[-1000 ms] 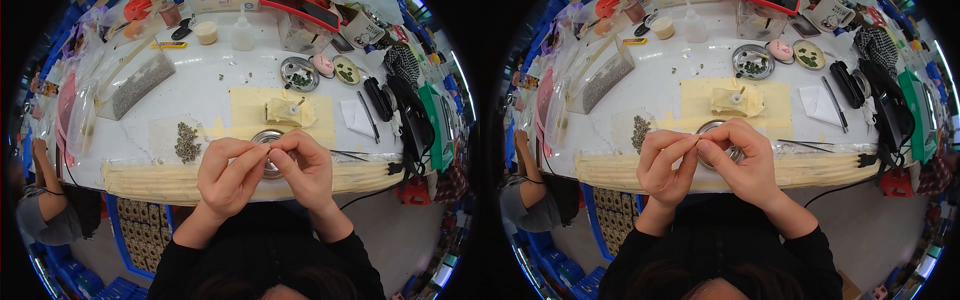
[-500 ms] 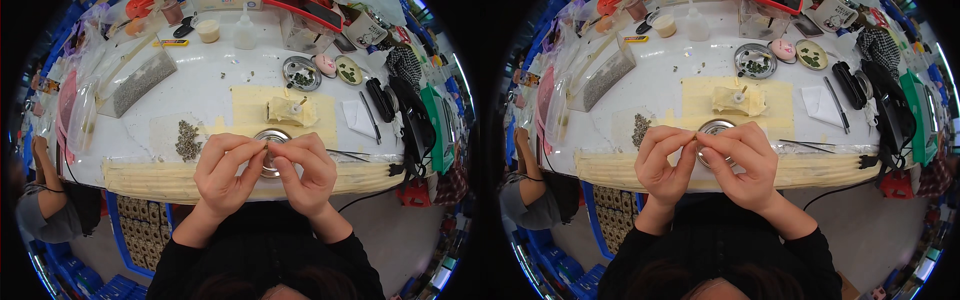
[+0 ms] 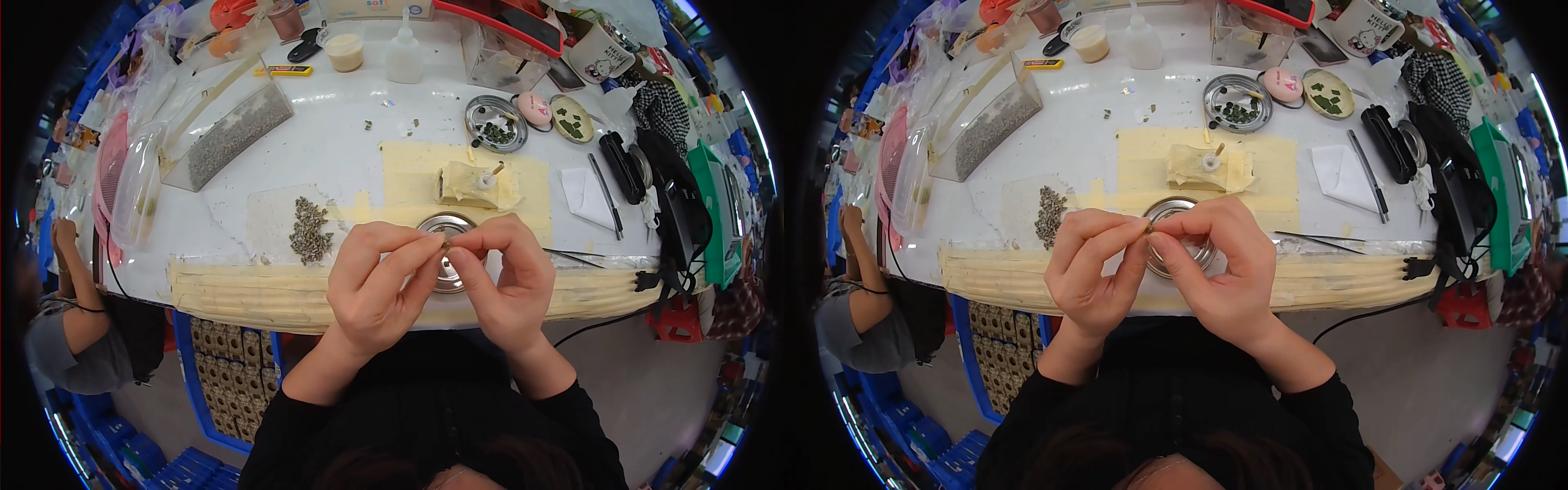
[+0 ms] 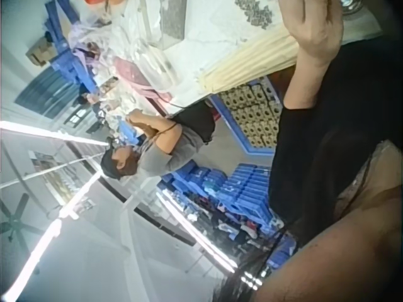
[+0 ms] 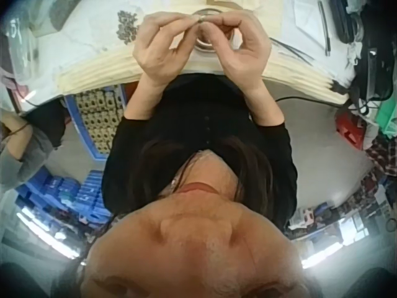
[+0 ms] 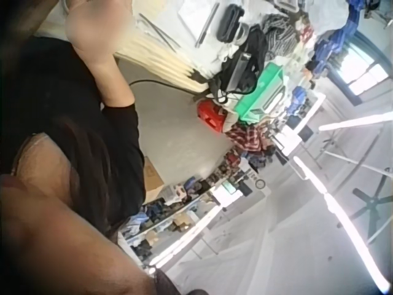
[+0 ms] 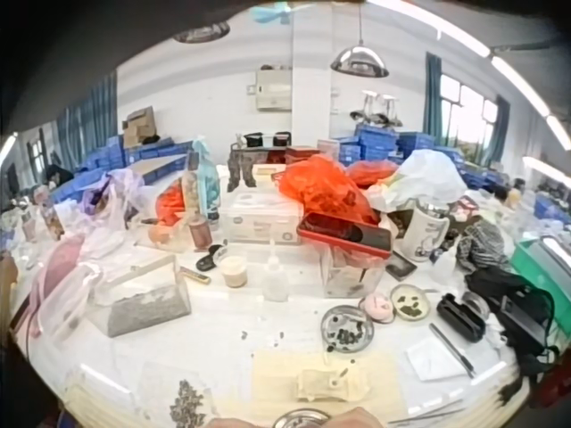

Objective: Assembling or sorting small metal components on a workbench.

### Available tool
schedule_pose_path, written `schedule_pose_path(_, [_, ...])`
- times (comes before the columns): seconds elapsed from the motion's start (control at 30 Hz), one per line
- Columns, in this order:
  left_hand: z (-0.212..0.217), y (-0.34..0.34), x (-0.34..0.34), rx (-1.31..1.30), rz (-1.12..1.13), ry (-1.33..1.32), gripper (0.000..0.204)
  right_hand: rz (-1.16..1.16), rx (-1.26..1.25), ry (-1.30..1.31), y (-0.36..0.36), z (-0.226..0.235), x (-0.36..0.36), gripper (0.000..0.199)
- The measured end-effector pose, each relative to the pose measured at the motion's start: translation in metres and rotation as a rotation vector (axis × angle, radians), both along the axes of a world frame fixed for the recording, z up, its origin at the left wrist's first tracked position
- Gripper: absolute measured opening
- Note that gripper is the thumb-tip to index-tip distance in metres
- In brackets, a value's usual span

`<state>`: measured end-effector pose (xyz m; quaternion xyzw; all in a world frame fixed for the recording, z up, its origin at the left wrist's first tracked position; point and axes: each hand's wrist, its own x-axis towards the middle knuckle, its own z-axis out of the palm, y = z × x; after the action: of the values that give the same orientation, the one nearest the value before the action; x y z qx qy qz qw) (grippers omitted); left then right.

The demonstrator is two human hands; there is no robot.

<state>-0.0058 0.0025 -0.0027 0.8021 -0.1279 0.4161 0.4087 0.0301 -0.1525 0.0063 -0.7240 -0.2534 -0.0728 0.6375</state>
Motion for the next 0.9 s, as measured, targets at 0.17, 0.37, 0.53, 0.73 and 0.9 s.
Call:
schedule_pose_path(0.17, [0.0007,0.0004,-0.0001,-0.057,0.006,0.048,0.026,-0.135,-0.211,-0.531,0.0044,0.0058,0.0001,0.030])
schedule_pose_path(0.37, [0.0001,0.0027,-0.0019,-0.074,-0.024,0.025,0.025,-0.018,-0.060,-0.123,0.0047,-0.0012,-0.0035,0.025])
schedule_pose_path(0.53, [0.0008,0.0021,0.0007,0.004,-0.044,-0.042,0.029,0.096,0.062,0.180,0.0020,-0.0008,-0.0003,0.016])
schedule_pose_path(0.73, [-0.0001,0.0002,0.0019,0.015,0.001,-0.005,0.029,-0.148,-0.200,-0.461,0.0018,0.0003,-0.0014,0.024])
schedule_pose_path(0.9, [-0.0008,0.0022,-0.0001,-0.060,-0.020,0.019,0.027,-0.134,-0.257,-0.518,0.0050,0.0053,-0.0021,0.032])
